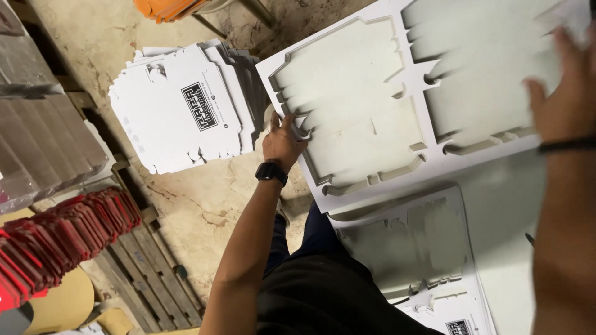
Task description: Removing waste material from die-cut cardboard sheets, stacking them, and moving materials around the factory floor.
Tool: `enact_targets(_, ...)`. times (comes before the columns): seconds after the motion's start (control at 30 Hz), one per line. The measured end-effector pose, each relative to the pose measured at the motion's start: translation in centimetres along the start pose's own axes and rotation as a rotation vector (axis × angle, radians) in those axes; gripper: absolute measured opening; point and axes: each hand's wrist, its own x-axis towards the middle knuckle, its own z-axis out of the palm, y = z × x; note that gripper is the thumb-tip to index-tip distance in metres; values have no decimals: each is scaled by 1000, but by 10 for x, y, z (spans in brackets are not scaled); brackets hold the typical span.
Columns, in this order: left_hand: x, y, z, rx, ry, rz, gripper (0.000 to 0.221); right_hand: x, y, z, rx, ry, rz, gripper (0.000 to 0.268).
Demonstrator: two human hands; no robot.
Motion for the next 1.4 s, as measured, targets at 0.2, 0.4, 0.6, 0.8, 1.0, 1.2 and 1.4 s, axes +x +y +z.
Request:
enact_targets(0.2,-20,17,-25,89,63,-36,69,-195,-65,59,19,300,9,49)
enact_targets(0.4,-1,11,-36,475,-69,129,76,-361,-166,93,266,101,549,60)
enact_targets(0.6,1,2,-30,614,-146,250,72,-429,-257,88,240,178,796,55)
enact_targets(0.8,6,-12,-20,662,-139,235,81,-531,-377,138,197,432,1138,53)
enact_targets(1.0,-34,-24,1,177,239,514,96,-584,-483,173,380,359,1717,59)
enact_targets(1.2,-140,-12,70,-232,157,1245,41,-665,-489,210,222,468,1710,60)
enact_targets(1.4,-177,80,183,226,-164,1313,74,-751,-414,198,254,422,1684,60)
